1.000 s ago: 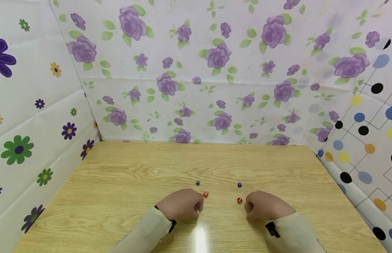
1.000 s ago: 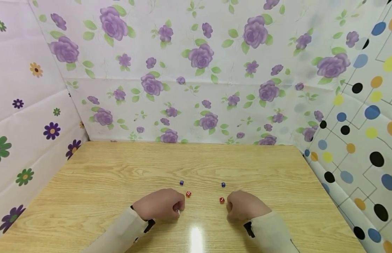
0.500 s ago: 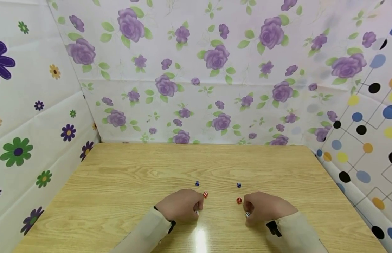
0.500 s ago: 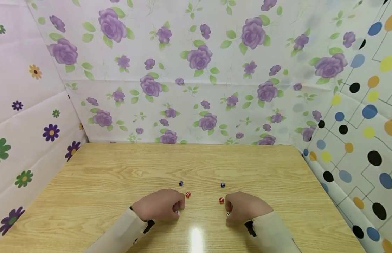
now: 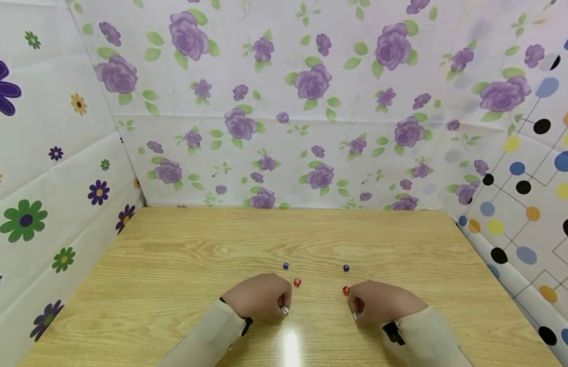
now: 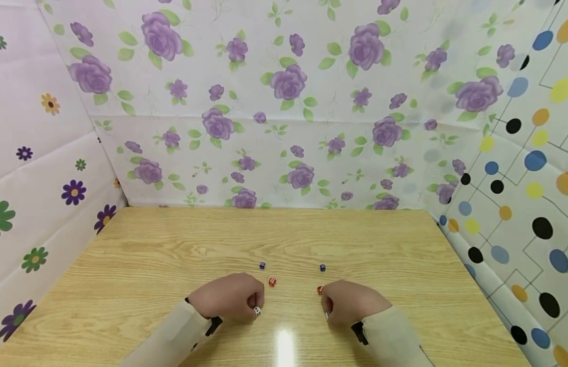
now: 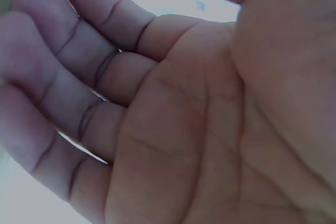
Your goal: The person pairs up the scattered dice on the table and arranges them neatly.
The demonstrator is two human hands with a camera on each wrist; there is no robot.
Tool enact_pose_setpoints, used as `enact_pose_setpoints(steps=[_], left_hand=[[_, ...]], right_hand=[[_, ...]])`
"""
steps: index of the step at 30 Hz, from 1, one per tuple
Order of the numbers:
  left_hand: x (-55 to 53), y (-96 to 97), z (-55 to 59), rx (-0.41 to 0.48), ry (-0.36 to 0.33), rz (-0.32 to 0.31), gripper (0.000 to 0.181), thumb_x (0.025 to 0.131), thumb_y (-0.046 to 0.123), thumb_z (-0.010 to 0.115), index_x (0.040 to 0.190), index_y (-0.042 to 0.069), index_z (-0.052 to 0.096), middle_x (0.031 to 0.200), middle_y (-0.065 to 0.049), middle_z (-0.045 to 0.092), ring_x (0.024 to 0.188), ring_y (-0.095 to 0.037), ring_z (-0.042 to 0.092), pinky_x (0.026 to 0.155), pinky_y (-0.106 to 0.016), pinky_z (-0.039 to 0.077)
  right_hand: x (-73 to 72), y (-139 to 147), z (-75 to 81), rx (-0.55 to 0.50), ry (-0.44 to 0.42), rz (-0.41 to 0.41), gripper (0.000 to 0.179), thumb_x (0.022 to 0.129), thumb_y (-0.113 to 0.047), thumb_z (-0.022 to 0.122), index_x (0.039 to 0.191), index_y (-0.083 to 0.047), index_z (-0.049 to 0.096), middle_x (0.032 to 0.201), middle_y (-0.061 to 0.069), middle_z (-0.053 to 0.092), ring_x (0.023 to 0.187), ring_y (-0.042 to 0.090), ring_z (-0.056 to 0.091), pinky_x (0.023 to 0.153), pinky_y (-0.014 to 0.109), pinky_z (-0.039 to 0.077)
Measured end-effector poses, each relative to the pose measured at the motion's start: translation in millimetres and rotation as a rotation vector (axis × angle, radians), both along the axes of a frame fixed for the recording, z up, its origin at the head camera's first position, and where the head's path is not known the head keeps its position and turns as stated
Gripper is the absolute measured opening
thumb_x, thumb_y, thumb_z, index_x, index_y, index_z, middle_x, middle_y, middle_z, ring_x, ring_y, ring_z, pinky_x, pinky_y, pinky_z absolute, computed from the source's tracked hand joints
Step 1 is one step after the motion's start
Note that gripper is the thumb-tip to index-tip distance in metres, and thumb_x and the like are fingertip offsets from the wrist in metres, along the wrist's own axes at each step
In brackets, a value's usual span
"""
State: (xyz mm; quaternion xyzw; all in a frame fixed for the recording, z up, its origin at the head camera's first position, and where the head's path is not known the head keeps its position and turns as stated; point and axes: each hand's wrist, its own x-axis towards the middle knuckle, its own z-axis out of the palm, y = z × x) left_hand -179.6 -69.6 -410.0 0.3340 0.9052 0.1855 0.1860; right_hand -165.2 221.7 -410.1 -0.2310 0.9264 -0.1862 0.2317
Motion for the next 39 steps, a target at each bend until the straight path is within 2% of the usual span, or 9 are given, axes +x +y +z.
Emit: enact_pose_setpoints(steps=[4, 9, 16, 19, 26, 32, 39], left_hand=[[1.4, 2.3, -3.0, 0.008, -0.002, -0.022, 0.018, 0.077, 0.006, 0.070, 0.077, 0.023, 0.062, 0.070, 0.013, 0.056, 0.060, -0.003, 0.047, 0.058, -0.021, 0.044], [1.6, 4.3, -6.9, 0.002, 0.020, -0.050, 0.019, 0.077, 0.009, 0.072, 0.076, 0.025, 0.062, 0.070, 0.015, 0.055, 0.061, -0.001, 0.048, 0.059, -0.020, 0.044], [-0.6, 1.2, -7.2, 0.002, 0.022, -0.069, 0.019, 0.076, 0.011, 0.073, 0.080, 0.025, 0.061, 0.072, 0.015, 0.054, 0.064, -0.001, 0.047, 0.061, -0.020, 0.044], [-1.0, -0.7, -4.8, 0.001, 0.030, -0.057, 0.018, 0.077, 0.012, 0.073, 0.080, 0.024, 0.061, 0.072, 0.014, 0.054, 0.064, -0.002, 0.047, 0.062, -0.020, 0.044], [4.7, 3.9, -1.3, 0.009, 0.029, 0.016, 0.020, 0.073, 0.024, 0.078, 0.068, 0.023, 0.058, 0.066, 0.015, 0.055, 0.058, -0.002, 0.047, 0.057, -0.021, 0.042], [6.0, 10.2, -5.1, -0.009, 0.039, -0.030, 0.019, 0.075, 0.021, 0.078, 0.070, 0.024, 0.060, 0.068, 0.018, 0.055, 0.062, 0.000, 0.050, 0.060, -0.020, 0.044], [5.6, 13.0, -8.6, 0.002, 0.007, -0.061, 0.018, 0.075, 0.021, 0.078, 0.073, 0.026, 0.061, 0.069, 0.017, 0.056, 0.062, 0.000, 0.051, 0.059, -0.019, 0.044]], right_hand=[[0.8, -4, -3.8, -0.013, -0.011, 0.037, 0.016, 0.079, -0.012, 0.072, 0.075, -0.020, 0.058, 0.070, -0.010, 0.052, 0.062, 0.005, 0.044, 0.058, 0.026, 0.037], [1.6, -10, -7.2, -0.026, 0.016, 0.073, 0.016, 0.079, -0.017, 0.072, 0.075, -0.023, 0.058, 0.069, -0.011, 0.051, 0.062, 0.004, 0.043, 0.058, 0.024, 0.037], [-0.3, -15, -9.3, -0.070, 0.002, 0.118, 0.013, 0.083, -0.019, 0.071, 0.085, -0.024, 0.059, 0.073, -0.011, 0.053, 0.063, 0.003, 0.044, 0.059, 0.023, 0.039], [-0.4, -13, -8.6, -0.081, -0.008, 0.114, 0.014, 0.083, -0.019, 0.071, 0.086, -0.024, 0.059, 0.074, -0.011, 0.054, 0.064, 0.003, 0.045, 0.059, 0.023, 0.040], [-0.5, -15, -8.7, -0.087, 0.005, 0.133, 0.014, 0.084, -0.017, 0.070, 0.082, -0.023, 0.058, 0.069, -0.011, 0.051, 0.060, 0.002, 0.042, 0.057, 0.022, 0.037], [1.1, -21, -11.0, -0.079, 0.030, 0.135, 0.015, 0.082, -0.014, 0.070, 0.080, -0.024, 0.058, 0.067, -0.012, 0.049, 0.059, 0.002, 0.042, 0.056, 0.021, 0.037], [6.6, -31, -9.0, -0.107, 0.054, 0.212, 0.013, 0.083, -0.015, 0.071, 0.083, -0.023, 0.061, 0.067, -0.014, 0.052, 0.056, -0.001, 0.044, 0.060, 0.020, 0.040]])
